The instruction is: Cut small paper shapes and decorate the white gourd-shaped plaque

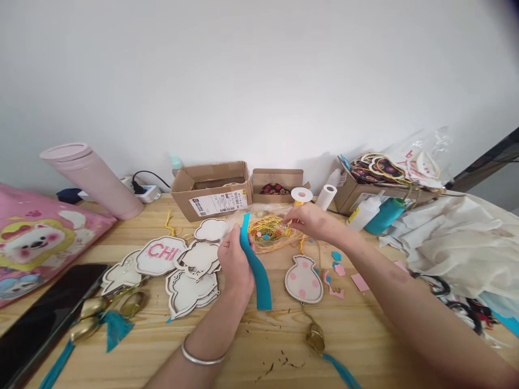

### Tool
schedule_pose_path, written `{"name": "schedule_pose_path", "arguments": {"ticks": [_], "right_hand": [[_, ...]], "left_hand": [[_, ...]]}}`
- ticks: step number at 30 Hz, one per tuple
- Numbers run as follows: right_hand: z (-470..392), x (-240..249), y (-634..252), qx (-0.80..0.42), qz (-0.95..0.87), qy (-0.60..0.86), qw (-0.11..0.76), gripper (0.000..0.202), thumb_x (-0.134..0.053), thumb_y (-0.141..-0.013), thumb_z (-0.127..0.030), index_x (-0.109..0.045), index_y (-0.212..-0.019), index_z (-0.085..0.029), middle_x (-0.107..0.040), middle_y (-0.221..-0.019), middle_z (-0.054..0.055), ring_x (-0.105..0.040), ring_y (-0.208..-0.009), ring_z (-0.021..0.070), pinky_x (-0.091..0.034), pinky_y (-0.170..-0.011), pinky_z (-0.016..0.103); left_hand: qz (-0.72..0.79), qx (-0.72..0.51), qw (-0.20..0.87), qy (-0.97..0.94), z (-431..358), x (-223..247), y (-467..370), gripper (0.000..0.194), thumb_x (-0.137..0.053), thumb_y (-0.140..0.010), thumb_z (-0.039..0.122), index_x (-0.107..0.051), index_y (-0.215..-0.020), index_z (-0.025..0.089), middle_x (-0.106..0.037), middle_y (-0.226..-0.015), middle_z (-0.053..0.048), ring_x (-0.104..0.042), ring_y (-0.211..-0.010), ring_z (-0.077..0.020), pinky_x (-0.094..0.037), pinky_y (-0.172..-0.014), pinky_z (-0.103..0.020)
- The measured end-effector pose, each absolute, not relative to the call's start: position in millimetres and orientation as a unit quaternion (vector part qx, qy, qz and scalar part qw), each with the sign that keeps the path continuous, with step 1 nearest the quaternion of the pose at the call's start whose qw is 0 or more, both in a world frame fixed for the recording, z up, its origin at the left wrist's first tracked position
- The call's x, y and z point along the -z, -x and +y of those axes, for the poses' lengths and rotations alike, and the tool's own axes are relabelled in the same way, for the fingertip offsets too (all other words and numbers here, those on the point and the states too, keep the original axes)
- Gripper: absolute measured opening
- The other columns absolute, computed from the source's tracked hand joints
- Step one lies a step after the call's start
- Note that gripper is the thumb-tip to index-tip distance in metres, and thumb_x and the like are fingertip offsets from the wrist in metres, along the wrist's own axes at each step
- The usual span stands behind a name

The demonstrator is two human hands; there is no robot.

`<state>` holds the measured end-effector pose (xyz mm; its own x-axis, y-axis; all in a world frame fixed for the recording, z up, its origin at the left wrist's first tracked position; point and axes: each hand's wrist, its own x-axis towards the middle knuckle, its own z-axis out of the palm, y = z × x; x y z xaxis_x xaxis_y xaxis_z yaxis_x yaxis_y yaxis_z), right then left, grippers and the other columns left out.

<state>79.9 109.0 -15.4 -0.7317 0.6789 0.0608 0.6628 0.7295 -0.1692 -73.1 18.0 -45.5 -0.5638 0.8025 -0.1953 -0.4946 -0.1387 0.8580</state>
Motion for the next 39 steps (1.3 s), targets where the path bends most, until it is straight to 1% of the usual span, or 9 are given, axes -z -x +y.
{"name": "schedule_pose_path", "arguments": {"ticks": [4,9,14,19,26,29,32,36,39], "right_hand": [[103,19,-79,-0.074,-0.933,0.346,0.063,0.026,-0.050,-0.077,-0.004,-0.070,-0.085,-0.018,-0.071,-0.087,0.006,-0.063,-0.078,0.0176,-0.043,-0.063,0.025],[100,40,-83,-0.088,-0.950,0.294,0.057,0.033,-0.051,-0.068,0.005,-0.070,-0.081,-0.019,-0.070,-0.089,0.005,-0.062,-0.084,0.0174,-0.046,-0.066,0.024],[99,35,-97,-0.091,-0.943,0.299,0.111,0.037,-0.043,-0.074,0.005,-0.067,-0.093,-0.015,-0.066,-0.103,0.008,-0.060,-0.096,0.0178,-0.047,-0.078,0.028],[85,25,-126,-0.095,-0.930,0.293,0.199,0.025,-0.045,-0.084,-0.009,-0.066,-0.095,-0.014,-0.068,-0.094,0.008,-0.062,-0.088,0.0175,-0.049,-0.076,0.030],[56,15,-149,-0.071,-0.899,0.345,0.261,0.019,-0.049,-0.084,-0.014,-0.068,-0.086,-0.016,-0.070,-0.080,0.007,-0.063,-0.071,0.0158,-0.049,-0.061,0.025],[57,4,-125,-0.066,-0.911,0.348,0.211,0.016,-0.053,-0.081,-0.011,-0.068,-0.085,-0.015,-0.069,-0.079,0.006,-0.062,-0.071,0.0155,-0.046,-0.059,0.024],[70,1,-90,-0.056,-0.930,0.352,0.090,0.018,-0.053,-0.081,-0.010,-0.068,-0.085,-0.018,-0.069,-0.087,0.006,-0.061,-0.079,0.0163,-0.042,-0.058,0.023],[92,15,-54,-0.057,-0.939,0.333,0.063,0.014,-0.057,-0.079,-0.016,-0.069,-0.081,-0.020,-0.068,-0.082,0.004,-0.059,-0.078,0.0167,-0.037,-0.056,0.024],[103,28,-42,-0.066,-0.939,0.334,0.054,0.007,-0.063,-0.073,-0.022,-0.070,-0.074,-0.021,-0.068,-0.074,0.004,-0.058,-0.069,0.0179,-0.032,-0.050,0.025]], "left_hand": [[0.481,-0.738,0.442,-0.169,19,50,74,0.025,-0.056,-0.072,0.033,-0.050,-0.054,0.016,-0.049,-0.044,0.005,-0.041,-0.038,-0.0065,-0.032,-0.039,-0.018],[0.490,-0.737,0.437,-0.161,21,52,75,0.026,-0.058,-0.069,0.034,-0.048,-0.053,0.017,-0.048,-0.042,0.006,-0.040,-0.037,-0.0060,-0.031,-0.038,-0.018],[0.492,-0.739,0.431,-0.162,22,48,73,0.025,-0.058,-0.069,0.033,-0.046,-0.053,0.017,-0.048,-0.042,0.007,-0.040,-0.036,-0.0055,-0.031,-0.038,-0.018],[0.489,-0.734,0.443,-0.160,24,47,73,0.022,-0.057,-0.069,0.028,-0.047,-0.053,0.017,-0.047,-0.041,0.007,-0.040,-0.035,-0.0054,-0.031,-0.037,-0.018],[0.484,-0.731,0.445,-0.183,26,61,75,0.022,-0.058,-0.071,0.029,-0.049,-0.055,0.017,-0.049,-0.043,0.006,-0.041,-0.038,-0.0072,-0.033,-0.039,-0.019],[0.485,-0.727,0.444,-0.197,24,64,74,0.024,-0.057,-0.073,0.031,-0.049,-0.055,0.017,-0.049,-0.043,0.006,-0.041,-0.039,-0.0074,-0.033,-0.040,-0.019],[0.485,-0.727,0.440,-0.209,24,64,74,0.026,-0.057,-0.073,0.032,-0.049,-0.054,0.017,-0.049,-0.044,0.006,-0.041,-0.040,-0.0073,-0.033,-0.041,-0.019],[0.500,-0.723,0.430,-0.205,25,64,75,0.028,-0.056,-0.074,0.035,-0.049,-0.054,0.017,-0.049,-0.043,0.005,-0.041,-0.040,-0.0077,-0.033,-0.041,-0.020],[0.501,-0.720,0.432,-0.209,25,65,75,0.028,-0.056,-0.074,0.034,-0.048,-0.053,0.017,-0.050,-0.044,0.005,-0.041,-0.041,-0.0081,-0.033,-0.041,-0.021]]}}
